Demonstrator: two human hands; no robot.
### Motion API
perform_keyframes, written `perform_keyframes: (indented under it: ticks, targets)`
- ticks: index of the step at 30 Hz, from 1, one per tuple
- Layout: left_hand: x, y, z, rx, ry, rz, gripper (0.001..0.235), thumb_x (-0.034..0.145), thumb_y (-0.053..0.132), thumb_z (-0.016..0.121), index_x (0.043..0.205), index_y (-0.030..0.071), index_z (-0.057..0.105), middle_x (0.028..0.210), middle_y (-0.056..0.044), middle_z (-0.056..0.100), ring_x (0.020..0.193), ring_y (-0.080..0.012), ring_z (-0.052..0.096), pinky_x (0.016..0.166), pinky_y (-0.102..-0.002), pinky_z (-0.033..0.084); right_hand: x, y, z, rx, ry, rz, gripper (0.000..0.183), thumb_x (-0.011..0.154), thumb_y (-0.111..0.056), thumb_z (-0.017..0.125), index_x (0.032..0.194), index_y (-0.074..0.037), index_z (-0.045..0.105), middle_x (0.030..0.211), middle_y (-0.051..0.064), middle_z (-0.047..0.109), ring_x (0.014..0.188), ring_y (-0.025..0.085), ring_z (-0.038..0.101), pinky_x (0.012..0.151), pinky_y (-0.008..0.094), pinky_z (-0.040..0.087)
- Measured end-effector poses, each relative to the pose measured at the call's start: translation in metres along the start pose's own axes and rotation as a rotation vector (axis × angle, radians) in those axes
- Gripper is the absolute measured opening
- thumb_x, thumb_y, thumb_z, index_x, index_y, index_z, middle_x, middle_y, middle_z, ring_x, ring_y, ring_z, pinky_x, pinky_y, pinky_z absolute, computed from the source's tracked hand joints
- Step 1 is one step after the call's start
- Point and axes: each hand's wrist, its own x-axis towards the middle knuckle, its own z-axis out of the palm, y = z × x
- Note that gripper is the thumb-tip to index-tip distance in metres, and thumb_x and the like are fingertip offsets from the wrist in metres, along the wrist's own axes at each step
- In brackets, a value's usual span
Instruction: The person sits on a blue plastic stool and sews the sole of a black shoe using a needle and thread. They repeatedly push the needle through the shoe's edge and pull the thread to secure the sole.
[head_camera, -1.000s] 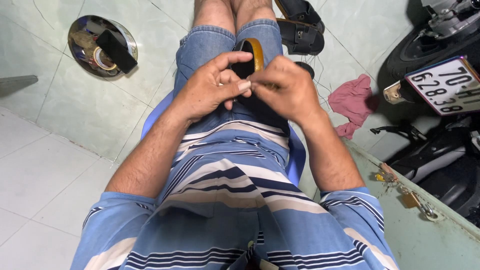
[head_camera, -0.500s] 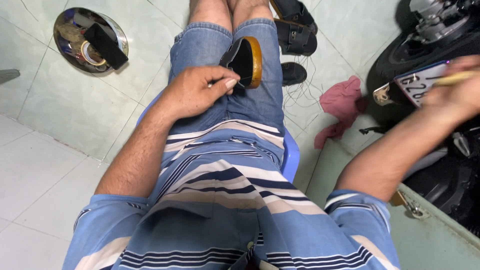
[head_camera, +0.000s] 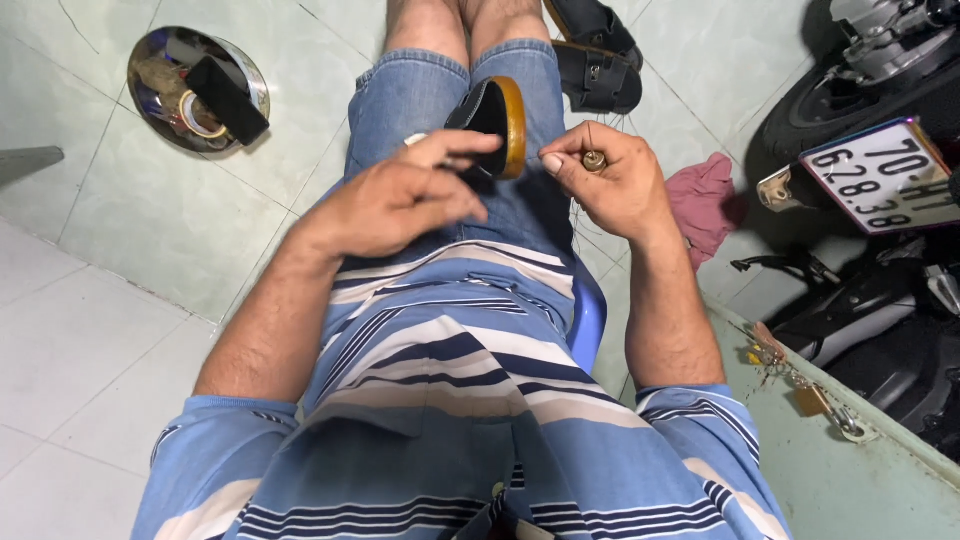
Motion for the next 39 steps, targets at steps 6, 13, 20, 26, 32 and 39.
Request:
perform_keyframes:
  ticks: [6,13,20,26,32,39]
  targets:
    - [-0.001,0.022,-0.004,-0.577,-0.005,0.160,0.016,0.087,0.014,0.056,0.095,0.002,0.065,0.134,-0.023,0.043,0.111,-0.0287,0.053,0.096,-0.040,0.041,-0.003,-0.005,0.002,0.333,-0.082,-0.022,0.012,0.083,0.005,0.060,0.095,0.004,0.063,0.047,0.006,0.050,0.035,0.009,0.047,0.037,0.018,0.039]
    - [0.029,-0.037,0.023,0.062,0.214,-0.271,0.030,0.079,0.025,0.073,0.107,0.018,0.065,0.064,-0.002,0.065,0.062,-0.0123,0.062,0.056,-0.023,0.046,-0.005,0.010,0.004,0.382,-0.094,-0.016,0.012,0.082,0.006,0.060,0.093,0.005,0.064,0.043,0.007,0.048,0.035,0.008,0.045,0.037,0.016,0.036]
    - [0.039,-0.055,0.023,0.121,0.268,0.066,0.020,0.086,0.008,0.064,0.106,0.010,0.067,0.081,-0.016,0.065,0.075,-0.0322,0.064,0.063,-0.036,0.050,-0.001,0.024,0.007,0.408,-0.013,-0.048,0.013,0.082,0.007,0.059,0.094,0.007,0.064,0.040,0.008,0.046,0.032,0.009,0.044,0.035,0.017,0.034]
    - [0.022,-0.046,0.025,0.302,0.390,0.037,0.035,0.083,0.024,0.072,0.116,0.021,0.063,0.086,-0.002,0.061,0.075,-0.0215,0.062,0.064,-0.032,0.049,-0.004,-0.014,-0.015,0.178,-0.172,0.018,0.007,0.082,-0.002,0.064,0.087,0.002,0.065,0.049,0.008,0.054,0.041,0.006,0.045,0.040,0.017,0.034]
    - [0.020,-0.026,0.012,0.053,0.269,0.213,0.011,0.086,0.020,0.065,0.094,0.014,0.068,0.109,-0.004,0.048,0.105,-0.0244,0.053,0.092,-0.033,0.041,0.007,-0.077,-0.035,-0.030,-0.289,-0.227,0.010,0.084,-0.009,0.065,0.092,-0.001,0.066,0.065,0.013,0.061,0.057,0.018,0.052,0.053,0.031,0.044]
    - [-0.074,-0.068,-0.103,-0.586,1.556,-0.440,0.026,0.071,0.017,0.063,0.096,0.009,0.062,0.097,-0.005,0.063,0.080,-0.0170,0.060,0.063,-0.029,0.049,-0.007,-0.036,-0.083,-0.344,-0.015,-0.450,0.034,0.105,-0.019,0.037,0.127,0.003,0.051,0.105,0.021,0.047,0.077,0.019,0.047,0.061,0.028,0.045]
